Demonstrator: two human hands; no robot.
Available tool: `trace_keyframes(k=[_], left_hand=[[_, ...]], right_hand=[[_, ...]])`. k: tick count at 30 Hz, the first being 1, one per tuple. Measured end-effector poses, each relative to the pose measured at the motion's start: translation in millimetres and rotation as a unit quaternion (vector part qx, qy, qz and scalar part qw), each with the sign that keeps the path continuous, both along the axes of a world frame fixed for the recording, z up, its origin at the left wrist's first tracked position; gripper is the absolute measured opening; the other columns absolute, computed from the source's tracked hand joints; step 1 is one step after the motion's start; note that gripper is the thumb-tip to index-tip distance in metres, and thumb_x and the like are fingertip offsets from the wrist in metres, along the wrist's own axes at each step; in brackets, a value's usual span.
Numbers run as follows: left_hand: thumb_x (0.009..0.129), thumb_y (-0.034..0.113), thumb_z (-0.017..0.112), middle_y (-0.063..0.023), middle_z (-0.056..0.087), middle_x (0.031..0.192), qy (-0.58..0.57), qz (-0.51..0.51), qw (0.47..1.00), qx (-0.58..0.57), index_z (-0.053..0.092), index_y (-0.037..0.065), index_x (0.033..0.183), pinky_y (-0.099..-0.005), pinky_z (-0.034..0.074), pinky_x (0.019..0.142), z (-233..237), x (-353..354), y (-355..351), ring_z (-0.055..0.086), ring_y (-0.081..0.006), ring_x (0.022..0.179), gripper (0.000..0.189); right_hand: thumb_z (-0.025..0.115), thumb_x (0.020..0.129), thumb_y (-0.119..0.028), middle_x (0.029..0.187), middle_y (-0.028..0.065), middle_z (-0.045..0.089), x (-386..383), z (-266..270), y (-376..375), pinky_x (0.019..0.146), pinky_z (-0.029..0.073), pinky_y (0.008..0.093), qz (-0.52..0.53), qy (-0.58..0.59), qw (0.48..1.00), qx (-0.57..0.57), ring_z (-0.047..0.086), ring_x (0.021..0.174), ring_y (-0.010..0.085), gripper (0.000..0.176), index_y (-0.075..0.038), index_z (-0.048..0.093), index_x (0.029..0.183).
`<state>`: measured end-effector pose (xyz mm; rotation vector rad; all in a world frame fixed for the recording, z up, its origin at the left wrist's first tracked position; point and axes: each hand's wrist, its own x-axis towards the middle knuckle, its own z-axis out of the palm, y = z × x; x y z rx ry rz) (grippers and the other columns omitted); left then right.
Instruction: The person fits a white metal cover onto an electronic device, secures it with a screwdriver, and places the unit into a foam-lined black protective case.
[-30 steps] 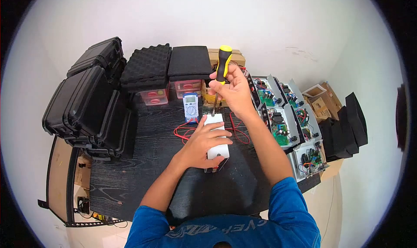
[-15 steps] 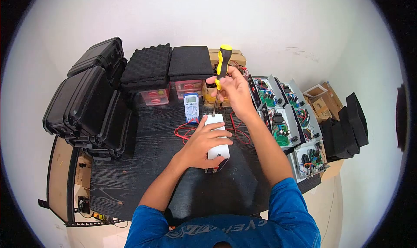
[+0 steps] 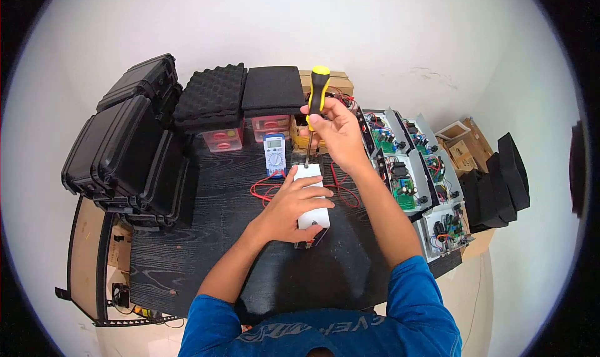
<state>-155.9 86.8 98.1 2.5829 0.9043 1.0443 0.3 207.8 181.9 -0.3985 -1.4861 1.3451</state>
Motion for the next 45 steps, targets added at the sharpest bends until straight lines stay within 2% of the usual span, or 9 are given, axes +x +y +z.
trace_keyframes(k=[4,7,16,21,28,34,40,41,45], left_hand=[[0.073,0.032,0.075,-0.0049,0.07,0.138,-0.004,-0.001,1.0,-0.001,0.076,0.019,0.125,-0.0778,0.012,0.124,-1.2,0.1,0.6,0.053,-0.0372,0.144,0.053],[0.073,0.032,0.076,-0.0047,0.07,0.139,-0.002,0.002,1.0,-0.002,0.076,0.019,0.125,-0.0774,0.012,0.124,-0.3,0.1,-0.4,0.053,-0.0367,0.145,0.053],[0.075,0.03,0.082,-0.0029,0.069,0.14,0.007,-0.001,1.0,0.012,0.076,0.019,0.125,-0.0764,0.014,0.124,1.9,-1.3,-0.8,0.052,-0.0339,0.146,0.052],[0.074,0.03,0.082,-0.0032,0.069,0.139,0.005,-0.001,1.0,0.006,0.076,0.02,0.125,-0.0764,0.014,0.124,0.7,-1.3,0.0,0.052,-0.0338,0.145,0.052],[0.072,0.031,0.077,-0.0039,0.07,0.139,-0.003,0.002,1.0,-0.003,0.076,0.02,0.125,-0.0773,0.011,0.124,-1.2,-0.4,0.4,0.053,-0.0365,0.145,0.054],[0.072,0.031,0.078,-0.0039,0.07,0.139,-0.006,-0.001,1.0,-0.005,0.076,0.019,0.124,-0.0775,0.011,0.124,-2.6,-0.7,1.3,0.053,-0.0365,0.145,0.054],[0.074,0.033,0.076,-0.0039,0.07,0.139,-0.008,-0.002,1.0,-0.002,0.076,0.019,0.125,-0.0763,0.012,0.124,-2.1,-1.5,1.1,0.053,-0.0365,0.145,0.053],[0.074,0.034,0.076,-0.0039,0.071,0.138,-0.007,-0.002,1.0,0.002,0.077,0.019,0.124,-0.0762,0.012,0.124,-2.2,-1.7,1.2,0.054,-0.0364,0.144,0.053],[0.074,0.034,0.079,-0.0039,0.07,0.137,0.005,0.003,1.0,0.005,0.076,0.018,0.122,-0.0767,0.014,0.124,2.3,-0.9,-0.2,0.053,-0.036,0.143,0.051]], right_hand=[[0.067,0.107,-0.012,0.117,0.0089,0.073,-2.1,-3.3,-3.3,0.063,0.054,0.0229,-0.008,0.011,1.0,0.024,0.074,0.084,0.0113,0.031,-0.001,0.059,0.134],[0.074,0.102,-0.009,0.116,0.0078,0.071,3.9,-1.4,7.1,0.062,0.054,0.0227,0.047,-0.003,0.999,-0.024,0.075,0.085,0.0119,0.033,-0.003,0.057,0.131],[0.078,0.099,-0.007,0.106,0.0009,0.062,-5.2,-4.5,5.5,0.056,0.05,0.0206,0.008,0.024,1.0,0.003,0.071,0.078,0.0093,0.041,-0.008,0.05,0.128],[0.075,0.101,-0.01,0.113,0.0045,0.06,-0.7,-0.8,4.8,0.057,0.051,0.0224,0.007,-0.035,0.999,0.009,0.07,0.079,0.009,0.033,-0.003,0.059,0.129],[0.07,0.106,-0.017,0.114,0.0035,0.069,1.9,3.2,6.2,0.065,0.059,0.025,0.012,-0.051,0.997,0.051,0.074,0.088,0.0124,0.028,-0.001,0.069,0.13],[0.064,0.11,-0.023,0.117,0.008,0.074,1.4,8.7,1.7,0.066,0.061,0.0261,0.004,-0.046,0.999,-0.028,0.077,0.091,0.0163,0.029,-0.002,0.067,0.13],[0.048,0.116,-0.031,0.116,0.0089,0.072,19.7,7.6,-2.8,0.057,0.052,0.0234,-0.005,0.079,0.997,0.008,0.076,0.083,0.0176,0.037,-0.005,0.057,0.14],[0.047,0.116,-0.034,0.112,0.0106,0.072,23.1,7.9,-11.4,0.05,0.045,0.0222,0.003,0.105,0.995,0.001,0.075,0.076,0.0178,0.04,-0.004,0.055,0.141],[0.051,0.114,-0.036,0.109,0.014,0.07,41.5,1.7,-52.5,0.045,0.042,0.0211,0.065,0.1,0.993,0.018,0.073,0.069,0.0198,0.044,0.0,0.053,0.139]])
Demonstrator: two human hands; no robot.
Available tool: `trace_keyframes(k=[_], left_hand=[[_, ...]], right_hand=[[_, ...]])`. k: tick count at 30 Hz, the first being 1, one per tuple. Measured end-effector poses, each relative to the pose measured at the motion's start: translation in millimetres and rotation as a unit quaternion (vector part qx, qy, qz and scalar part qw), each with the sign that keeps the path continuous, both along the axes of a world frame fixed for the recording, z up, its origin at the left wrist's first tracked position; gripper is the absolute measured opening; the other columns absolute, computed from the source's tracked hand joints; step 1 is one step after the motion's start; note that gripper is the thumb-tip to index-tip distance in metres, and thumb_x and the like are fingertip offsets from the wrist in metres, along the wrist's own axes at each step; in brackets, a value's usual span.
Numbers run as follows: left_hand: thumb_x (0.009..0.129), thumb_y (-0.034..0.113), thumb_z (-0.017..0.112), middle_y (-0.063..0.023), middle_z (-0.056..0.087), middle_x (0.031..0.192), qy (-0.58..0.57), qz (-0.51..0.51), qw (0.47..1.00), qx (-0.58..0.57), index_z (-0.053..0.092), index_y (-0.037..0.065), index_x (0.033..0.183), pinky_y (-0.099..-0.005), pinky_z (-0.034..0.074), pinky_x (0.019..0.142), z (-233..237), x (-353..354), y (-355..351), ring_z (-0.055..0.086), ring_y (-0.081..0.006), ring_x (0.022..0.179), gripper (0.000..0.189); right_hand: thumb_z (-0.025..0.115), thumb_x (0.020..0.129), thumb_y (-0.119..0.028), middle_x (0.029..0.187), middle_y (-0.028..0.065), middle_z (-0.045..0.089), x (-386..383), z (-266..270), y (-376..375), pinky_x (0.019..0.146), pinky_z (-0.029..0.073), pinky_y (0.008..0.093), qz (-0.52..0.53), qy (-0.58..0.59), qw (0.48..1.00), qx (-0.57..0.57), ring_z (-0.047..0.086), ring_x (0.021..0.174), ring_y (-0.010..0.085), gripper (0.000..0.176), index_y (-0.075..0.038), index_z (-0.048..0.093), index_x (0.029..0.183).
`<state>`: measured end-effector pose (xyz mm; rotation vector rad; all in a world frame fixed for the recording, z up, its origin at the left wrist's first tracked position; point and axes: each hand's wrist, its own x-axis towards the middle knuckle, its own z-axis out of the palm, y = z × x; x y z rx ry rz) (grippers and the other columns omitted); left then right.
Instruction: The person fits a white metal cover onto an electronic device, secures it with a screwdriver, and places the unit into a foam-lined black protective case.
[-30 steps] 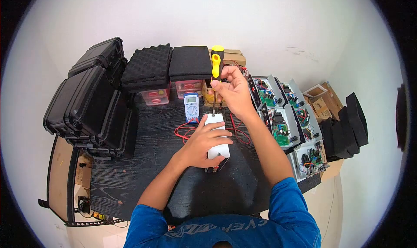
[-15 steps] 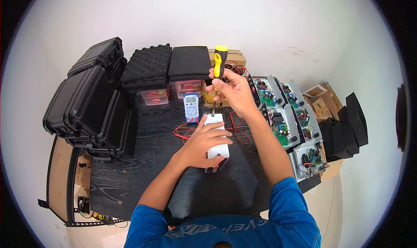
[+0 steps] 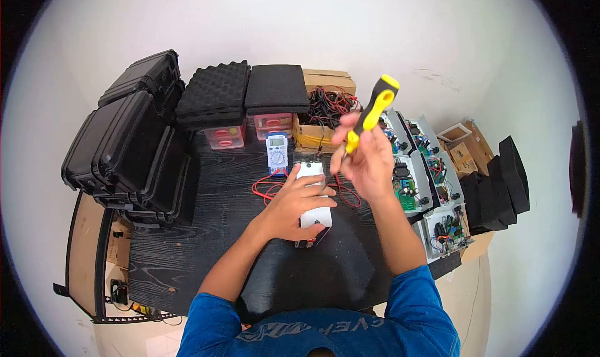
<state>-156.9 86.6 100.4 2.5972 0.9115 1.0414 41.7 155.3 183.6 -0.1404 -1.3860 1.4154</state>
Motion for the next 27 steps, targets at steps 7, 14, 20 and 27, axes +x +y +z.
trace_keyframes(k=[7,14,20,27], left_hand=[[0.072,0.03,0.083,-0.0055,0.069,0.136,-0.013,-0.003,1.0,-0.006,0.076,0.017,0.114,-0.078,0.018,0.122,5.3,0.4,-3.4,0.052,-0.0371,0.143,0.045],[0.072,0.027,0.084,-0.0074,0.067,0.138,-0.03,0.002,1.0,-0.004,0.076,0.016,0.114,-0.0782,0.017,0.122,0.8,0.9,-2.8,0.052,-0.0379,0.144,0.044],[0.072,0.027,0.084,-0.0077,0.068,0.137,-0.02,0.001,1.0,-0.004,0.076,0.017,0.113,-0.0773,0.016,0.123,-1.4,0.0,-2.1,0.052,-0.0387,0.144,0.043],[0.071,0.028,0.084,-0.0088,0.067,0.137,-0.044,0.0,0.999,0.002,0.076,0.017,0.111,-0.0778,0.015,0.123,-3.1,0.7,-1.7,0.052,-0.0377,0.145,0.041]], right_hand=[[0.057,0.112,-0.037,0.113,0.017,0.069,15.0,-23.9,-42.3,0.052,0.046,0.0224,0.046,-0.034,0.998,0.04,0.073,0.074,0.02,0.048,0.002,0.052,0.14],[0.058,0.111,-0.042,0.114,0.0179,0.07,15.3,-30.1,-47.3,0.051,0.045,0.0241,0.05,-0.054,0.996,0.051,0.074,0.074,0.0222,0.052,0.001,0.053,0.139],[0.063,0.109,-0.039,0.114,0.0177,0.07,15.4,-34.9,-49.4,0.051,0.046,0.0242,0.047,-0.054,0.996,0.051,0.074,0.075,0.0215,0.05,0.001,0.053,0.138],[0.069,0.106,-0.032,0.116,0.0203,0.07,16.0,-34.3,-46.2,0.053,0.049,0.0253,0.098,-0.062,0.993,0.037,0.075,0.079,0.0245,0.048,0.003,0.056,0.135]])
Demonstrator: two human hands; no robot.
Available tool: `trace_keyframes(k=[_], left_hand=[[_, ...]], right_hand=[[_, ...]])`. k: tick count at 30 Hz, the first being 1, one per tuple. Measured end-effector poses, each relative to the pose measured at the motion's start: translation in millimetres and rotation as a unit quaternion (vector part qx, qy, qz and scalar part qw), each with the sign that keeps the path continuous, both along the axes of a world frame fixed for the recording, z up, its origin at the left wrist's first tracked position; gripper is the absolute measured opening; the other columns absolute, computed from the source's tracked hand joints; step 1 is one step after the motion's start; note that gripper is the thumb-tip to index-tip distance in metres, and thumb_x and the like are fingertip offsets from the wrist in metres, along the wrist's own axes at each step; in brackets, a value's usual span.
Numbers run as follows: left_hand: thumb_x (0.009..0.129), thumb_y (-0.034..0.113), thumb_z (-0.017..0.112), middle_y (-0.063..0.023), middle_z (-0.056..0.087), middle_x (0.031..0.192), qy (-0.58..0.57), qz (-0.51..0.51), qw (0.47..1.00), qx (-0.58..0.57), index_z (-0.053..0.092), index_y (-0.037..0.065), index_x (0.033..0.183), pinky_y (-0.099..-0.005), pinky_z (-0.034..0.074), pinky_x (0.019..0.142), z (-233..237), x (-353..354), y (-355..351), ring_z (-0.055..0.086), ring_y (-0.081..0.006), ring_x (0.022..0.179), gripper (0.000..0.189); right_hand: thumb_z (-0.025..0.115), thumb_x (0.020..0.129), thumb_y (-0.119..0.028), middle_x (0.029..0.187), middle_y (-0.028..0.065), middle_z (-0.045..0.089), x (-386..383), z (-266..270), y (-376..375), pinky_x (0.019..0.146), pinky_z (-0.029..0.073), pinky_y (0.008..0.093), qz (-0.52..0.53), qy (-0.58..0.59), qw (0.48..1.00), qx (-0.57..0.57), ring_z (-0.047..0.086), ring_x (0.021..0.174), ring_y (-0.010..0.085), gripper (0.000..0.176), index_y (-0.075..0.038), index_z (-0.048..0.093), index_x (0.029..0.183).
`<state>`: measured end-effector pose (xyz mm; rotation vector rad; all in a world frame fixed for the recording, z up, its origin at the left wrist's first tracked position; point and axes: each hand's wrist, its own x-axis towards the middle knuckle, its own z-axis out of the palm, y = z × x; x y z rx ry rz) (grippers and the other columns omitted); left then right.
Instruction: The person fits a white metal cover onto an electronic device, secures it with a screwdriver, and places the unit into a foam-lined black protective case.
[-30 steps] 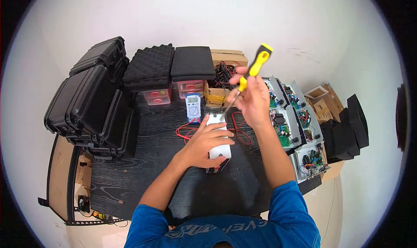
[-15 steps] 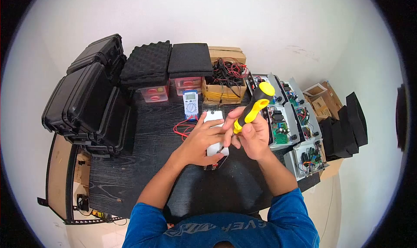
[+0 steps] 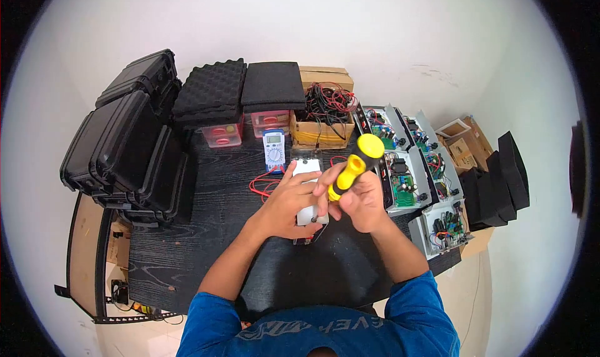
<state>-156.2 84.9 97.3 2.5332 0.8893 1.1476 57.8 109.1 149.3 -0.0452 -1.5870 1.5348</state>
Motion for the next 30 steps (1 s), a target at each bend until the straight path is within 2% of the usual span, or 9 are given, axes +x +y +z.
trace_keyframes(k=[2,3,6,9,14,17,22,25,30], left_hand=[[0.071,0.028,0.084,-0.0087,0.065,0.139,-0.004,-0.003,1.0,0.006,0.076,0.017,0.109,-0.0782,0.015,0.123,1.4,-0.2,0.3,0.051,-0.037,0.145,0.041],[0.07,0.027,0.084,-0.0085,0.065,0.14,-0.003,-0.002,1.0,0.006,0.076,0.018,0.109,-0.0784,0.015,0.123,3.7,0.6,-0.8,0.051,-0.0366,0.145,0.041],[0.07,0.027,0.085,-0.0082,0.063,0.143,0.013,-0.005,1.0,-0.004,0.076,0.018,0.108,-0.0782,0.015,0.123,5.9,-0.7,-0.8,0.051,-0.0358,0.145,0.04],[0.069,0.027,0.085,-0.0082,0.063,0.145,0.013,-0.001,1.0,-0.006,0.076,0.018,0.108,-0.0777,0.015,0.123,6.9,0.1,-1.8,0.051,-0.0358,0.145,0.041],[0.069,0.027,0.085,-0.0111,0.061,0.149,-0.002,0.01,1.0,-0.01,0.074,0.018,0.112,-0.0775,0.016,0.123,6.2,1.7,-3.8,0.052,-0.0365,0.144,0.045],[0.069,0.025,0.085,-0.0132,0.06,0.151,-0.003,0.001,1.0,-0.002,0.073,0.018,0.111,-0.078,0.016,0.123,0.6,-1.3,-1.4,0.052,-0.0366,0.144,0.044],[0.069,0.024,0.086,-0.0132,0.058,0.152,-0.01,-0.014,1.0,-0.004,0.075,0.021,0.103,-0.0782,0.016,0.122,9.5,0.3,-2.2,0.052,-0.0357,0.143,0.036],[0.069,0.024,0.086,-0.0122,0.057,0.152,0.048,-0.006,0.999,-0.022,0.077,0.023,0.103,-0.0784,0.016,0.122,7.0,-3.2,0.2,0.053,-0.0352,0.141,0.035],[0.069,0.027,0.086,-0.0133,0.054,0.153,0.007,0.004,1.0,-0.017,0.077,0.023,0.109,-0.0766,0.015,0.124,5.7,-1.6,-1.9,0.053,-0.0357,0.141,0.041]], right_hand=[[0.071,0.104,-0.028,0.118,0.0216,0.07,1.7,5.7,-2.9,0.053,0.05,0.0256,0.035,0.017,0.995,-0.087,0.075,0.082,0.0258,0.046,0.004,0.057,0.134],[0.066,0.105,-0.012,0.117,0.0149,0.07,3.9,13.7,-4.0,0.066,0.059,0.0277,0.054,0.002,0.994,-0.094,0.073,0.091,0.0189,0.031,0.002,0.059,0.132],[0.069,0.103,-0.007,0.12,0.0154,0.071,1.3,8.1,0.8,0.07,0.06,0.0282,0.031,0.0,0.999,-0.041,0.073,0.093,0.0187,0.038,0.001,0.055,0.137],[0.077,0.098,-0.018,0.116,0.0236,0.071,-7.4,19.0,-8.7,0.056,0.053,0.027,-0.028,-0.01,0.999,-0.04,0.075,0.081,0.0254,0.05,0.001,0.051,0.137],[0.08,0.097,-0.016,0.116,0.024,0.071,-8.8,18.9,-7.5,0.055,0.052,0.0266,-0.006,-0.005,0.999,-0.046,0.074,0.08,0.0234,0.054,-0.003,0.049,0.139],[0.08,0.097,-0.017,0.117,0.0239,0.072,-5.8,15.8,-1.3,0.056,0.052,0.0266,0.053,0.015,0.991,-0.122,0.074,0.08,0.0232,0.057,-0.004,0.048,0.142],[0.072,0.098,0.001,0.119,0.0151,0.072,-0.7,10.2,3.3,0.07,0.058,0.0267,0.033,-0.036,0.997,-0.064,0.072,0.084,0.0156,0.053,-0.002,0.046,0.144],[0.07,0.097,0.006,0.115,0.0129,0.072,-8.9,21.2,-9.9,0.071,0.059,0.0267,0.006,0.0,0.996,-0.091,0.076,0.091,0.0178,0.05,-0.002,0.047,0.141],[0.065,0.106,-0.01,0.113,0.011,0.071,-8.1,17.1,-3.2,0.068,0.055,0.0248,0.031,-0.005,0.996,-0.08,0.068,0.078,0.0109,0.038,-0.001,0.051,0.14]])
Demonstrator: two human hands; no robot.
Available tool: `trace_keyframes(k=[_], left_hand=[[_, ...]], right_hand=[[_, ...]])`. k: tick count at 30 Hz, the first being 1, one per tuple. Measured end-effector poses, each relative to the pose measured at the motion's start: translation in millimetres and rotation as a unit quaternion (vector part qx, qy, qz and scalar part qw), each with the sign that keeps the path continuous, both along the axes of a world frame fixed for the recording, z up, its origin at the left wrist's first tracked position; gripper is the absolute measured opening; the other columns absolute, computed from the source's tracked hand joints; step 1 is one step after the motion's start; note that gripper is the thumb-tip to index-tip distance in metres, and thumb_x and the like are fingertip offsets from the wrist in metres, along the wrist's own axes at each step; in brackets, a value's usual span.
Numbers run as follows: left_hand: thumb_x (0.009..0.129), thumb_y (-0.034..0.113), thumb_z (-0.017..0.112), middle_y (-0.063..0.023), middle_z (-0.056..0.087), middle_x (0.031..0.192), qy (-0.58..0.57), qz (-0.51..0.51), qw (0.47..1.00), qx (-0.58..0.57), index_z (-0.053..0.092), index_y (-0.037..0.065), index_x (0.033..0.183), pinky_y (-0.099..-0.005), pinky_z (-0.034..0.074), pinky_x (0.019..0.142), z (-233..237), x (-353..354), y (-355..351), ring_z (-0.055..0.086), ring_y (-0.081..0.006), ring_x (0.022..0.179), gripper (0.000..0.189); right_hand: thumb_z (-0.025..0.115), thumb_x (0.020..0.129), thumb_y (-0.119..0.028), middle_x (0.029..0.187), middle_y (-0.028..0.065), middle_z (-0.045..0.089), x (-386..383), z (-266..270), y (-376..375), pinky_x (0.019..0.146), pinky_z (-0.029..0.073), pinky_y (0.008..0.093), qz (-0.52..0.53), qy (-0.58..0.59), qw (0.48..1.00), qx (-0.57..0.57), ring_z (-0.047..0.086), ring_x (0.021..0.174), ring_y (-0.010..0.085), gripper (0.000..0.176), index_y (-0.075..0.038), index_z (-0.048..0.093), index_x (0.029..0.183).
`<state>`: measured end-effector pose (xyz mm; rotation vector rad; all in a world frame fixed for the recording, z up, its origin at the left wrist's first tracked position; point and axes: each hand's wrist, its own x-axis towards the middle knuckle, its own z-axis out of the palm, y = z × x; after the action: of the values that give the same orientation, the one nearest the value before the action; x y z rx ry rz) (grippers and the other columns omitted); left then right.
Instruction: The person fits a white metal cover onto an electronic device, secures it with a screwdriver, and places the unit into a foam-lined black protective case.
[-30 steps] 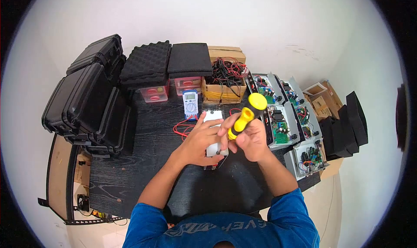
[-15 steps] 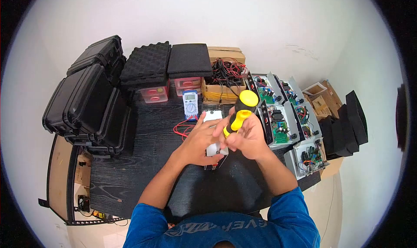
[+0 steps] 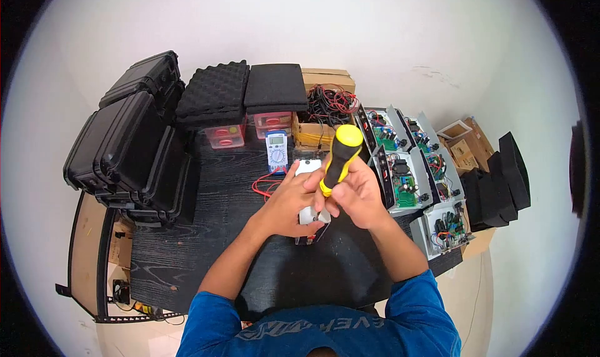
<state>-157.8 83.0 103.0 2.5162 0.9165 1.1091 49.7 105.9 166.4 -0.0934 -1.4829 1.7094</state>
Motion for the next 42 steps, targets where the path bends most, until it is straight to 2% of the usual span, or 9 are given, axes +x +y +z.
trace_keyframes(k=[4,10,18,21,23,28,32,37,42], left_hand=[[0.069,0.028,0.086,-0.0152,0.052,0.155,0.008,-0.005,1.0,-0.009,0.075,0.019,0.112,-0.0747,0.014,0.126,-7.8,-1.4,4.6,0.051,-0.0367,0.143,0.045],[0.07,0.028,0.084,-0.0166,0.05,0.158,0.028,-0.007,0.999,0.018,0.073,0.015,0.113,-0.0764,0.011,0.125,-9.1,0.3,5.5,0.048,-0.0378,0.146,0.047],[0.069,0.027,0.083,-0.0156,0.042,0.168,-0.003,-0.017,1.0,0.018,0.076,0.02,0.113,-0.0784,0.012,0.123,-9.5,-0.2,5.4,0.049,-0.0369,0.146,0.045],[0.069,0.027,0.083,-0.015,0.047,0.163,-0.002,-0.015,0.999,0.029,0.076,0.02,0.112,-0.0785,0.013,0.123,-12.1,-0.4,6.5,0.049,-0.0368,0.146,0.044],[0.07,0.028,0.083,-0.0137,0.053,0.156,0.014,-0.011,0.999,0.034,0.075,0.018,0.111,-0.0784,0.013,0.123,-14.1,-1.7,6.3,0.049,-0.0366,0.146,0.043],[0.071,0.028,0.084,-0.0075,0.067,0.132,0.005,-0.005,1.0,0.006,0.074,0.016,0.11,-0.0781,0.013,0.123,-13.2,0.6,5.2,0.05,-0.0355,0.145,0.042],[0.07,0.028,0.084,-0.0053,0.068,0.131,0.011,-0.005,1.0,0.018,0.074,0.016,0.11,-0.0782,0.012,0.124,-8.4,0.3,3.5,0.052,-0.0354,0.143,0.043],[0.069,0.028,0.085,-0.0064,0.064,0.142,0.004,-0.014,1.0,0.024,0.075,0.017,0.112,-0.0783,0.012,0.123,-10.0,-0.5,6.1,0.051,-0.0353,0.143,0.045],[0.071,0.025,0.082,-0.0081,0.068,0.124,-0.024,-0.016,0.999,-0.022,0.072,0.018,0.098,-0.07,0.009,0.127,-3.2,2.3,0.8,0.042,-0.0438,0.148,0.03]], right_hand=[[0.059,0.112,-0.025,0.111,0.0093,0.07,0.5,-0.8,0.8,0.065,0.051,0.0229,-0.011,-0.043,0.997,0.061,0.06,0.069,0.0065,0.037,-0.001,0.054,0.139],[0.071,0.103,-0.008,0.115,0.0099,0.069,-4.8,8.6,-10.8,0.071,0.055,0.026,-0.062,0.009,0.998,0.024,0.069,0.084,0.0105,0.041,-0.002,0.05,0.137],[0.07,0.105,-0.016,0.118,0.0145,0.07,9.6,-4.0,5.2,0.069,0.053,0.0261,0.017,-0.006,1.0,-0.01,0.069,0.09,0.0131,0.042,-0.001,0.052,0.14],[0.07,0.105,-0.021,0.12,0.0177,0.069,6.1,-5.0,1.3,0.067,0.053,0.0262,-0.022,-0.025,0.999,0.026,0.07,0.089,0.0162,0.048,0.0,0.05,0.143],[0.068,0.106,-0.014,0.118,0.009,0.067,2.2,7.1,-8.6,0.071,0.052,0.025,-0.031,-0.021,0.999,0.015,0.066,0.091,0.0095,0.037,-0.002,0.053,0.137],[0.069,0.106,-0.015,0.121,0.0077,0.065,-4.0,-5.8,-4.9,0.073,0.053,0.0262,-0.081,0.015,0.994,0.067,0.066,0.094,0.0119,0.041,-0.002,0.05,0.14],[0.068,0.106,-0.015,0.119,0.0076,0.066,4.4,0.3,-3.7,0.072,0.052,0.0255,-0.015,0.017,0.999,0.026,0.066,0.089,0.0115,0.04,-0.002,0.05,0.139],[0.068,0.106,-0.028,0.122,0.016,0.065,7.3,-10.3,4.6,0.061,0.052,0.0254,-0.032,-0.054,0.997,0.034,0.071,0.09,0.0191,0.05,-0.001,0.047,0.142],[0.066,0.107,-0.032,0.122,0.0225,0.069,-1.9,9.6,-11.8,0.06,0.054,0.0261,-0.085,-0.065,0.993,0.051,0.074,0.088,0.0214,0.049,-0.001,0.049,0.142]])
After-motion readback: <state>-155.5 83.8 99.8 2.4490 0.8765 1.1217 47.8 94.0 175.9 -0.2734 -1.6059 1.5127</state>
